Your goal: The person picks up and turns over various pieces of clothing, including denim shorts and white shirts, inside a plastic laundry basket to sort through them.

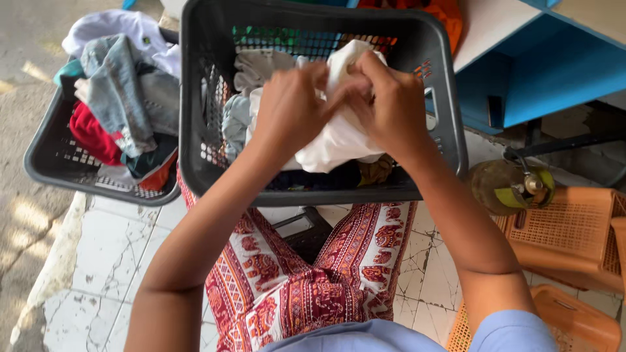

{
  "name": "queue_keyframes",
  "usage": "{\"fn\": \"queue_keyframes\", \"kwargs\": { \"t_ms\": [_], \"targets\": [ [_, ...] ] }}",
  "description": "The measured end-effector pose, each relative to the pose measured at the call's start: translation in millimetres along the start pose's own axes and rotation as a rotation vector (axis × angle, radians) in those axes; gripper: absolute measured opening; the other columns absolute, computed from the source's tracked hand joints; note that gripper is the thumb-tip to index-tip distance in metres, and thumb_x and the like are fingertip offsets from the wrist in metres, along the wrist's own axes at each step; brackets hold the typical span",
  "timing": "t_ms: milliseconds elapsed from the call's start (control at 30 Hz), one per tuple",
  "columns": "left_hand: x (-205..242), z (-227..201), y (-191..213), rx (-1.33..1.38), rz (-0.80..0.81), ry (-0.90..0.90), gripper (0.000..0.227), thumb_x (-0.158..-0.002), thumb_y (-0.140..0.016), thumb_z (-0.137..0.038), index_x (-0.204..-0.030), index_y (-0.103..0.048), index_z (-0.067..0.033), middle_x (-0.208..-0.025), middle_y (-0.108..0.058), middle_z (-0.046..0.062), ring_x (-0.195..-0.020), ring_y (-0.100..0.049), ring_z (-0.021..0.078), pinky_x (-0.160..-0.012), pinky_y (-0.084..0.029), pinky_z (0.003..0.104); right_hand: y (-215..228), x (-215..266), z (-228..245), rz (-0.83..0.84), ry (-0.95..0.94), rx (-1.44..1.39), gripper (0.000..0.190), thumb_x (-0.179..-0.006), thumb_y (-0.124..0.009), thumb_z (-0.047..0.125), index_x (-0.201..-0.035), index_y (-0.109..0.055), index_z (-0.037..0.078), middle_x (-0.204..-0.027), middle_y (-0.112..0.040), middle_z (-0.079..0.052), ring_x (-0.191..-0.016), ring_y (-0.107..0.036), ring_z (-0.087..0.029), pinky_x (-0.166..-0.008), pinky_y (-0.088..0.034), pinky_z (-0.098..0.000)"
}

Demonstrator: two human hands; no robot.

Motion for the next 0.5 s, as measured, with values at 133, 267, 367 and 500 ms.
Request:
{"fn": "queue_keyframes", "kwargs": {
  "t_ms": [133,267,367,500],
  "targets": [
    [10.9,38.9,-12.0,0.414,0.037,0.238,0.027,-0.1,-0.067,-0.027,-0.101,-0.075,-0.0009,-0.074,-0.067,0.016,-0.066,-0.062,0.0385,-0.06,-0.044,0.041,8.7,-1.2,22.5,-0.043,0.055,-0.097,0.039,-0.101,-0.081,0.033,-0.11,-0.056,0.004,-0.101,-0.073,-0.008,-0.089,-0.077,-0.023,-0.075,-0.059,-0.0346],
    [13.4,72.0,-33.7,1.481,0.044,0.609,0.029,-0.1,-0.056,-0.021,-0.11,-0.072,0.0007,-0.102,-0.076,0.013,-0.092,-0.074,0.0254,-0.09,-0.06,0.04,14.2,6.5,34.0,-0.034,0.11,0.015,0.05,-0.097,-0.079,0.04,-0.125,-0.058,0.003,-0.111,-0.073,-0.009,-0.098,-0.075,-0.026,-0.08,-0.06,-0.0358],
    [10.9,68.3,-31.5,1.913,-0.003,0.665,0.036,-0.098,-0.049,-0.024,-0.111,-0.068,0.0041,-0.11,-0.074,0.017,-0.102,-0.073,0.0288,-0.099,-0.058,0.043,17.4,11.7,33.4,-0.084,0.142,0.051,0.034,-0.106,-0.074,0.028,-0.129,-0.062,0.006,-0.117,-0.073,-0.01,-0.103,-0.073,-0.026,-0.084,-0.06,-0.0369],
    [2.2,51.6,-9.7,2.139,0.004,0.427,0.04,-0.099,-0.049,-0.032,-0.112,-0.062,0.0036,-0.111,-0.071,0.016,-0.106,-0.071,0.0284,-0.105,-0.056,0.044,9.0,20.8,33.7,-0.191,0.247,0.052,0.019,-0.113,-0.065,0.013,-0.13,-0.065,0.005,-0.129,-0.072,-0.015,-0.109,-0.072,-0.026,-0.09,-0.063,-0.036]
  ]
}}
Point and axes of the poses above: each hand's wrist, its own x-axis away from the middle knuckle, its own y-axis out of the back of the hand, z = x × y, the point moved 6 cm from there along -x, towards the middle knuckle
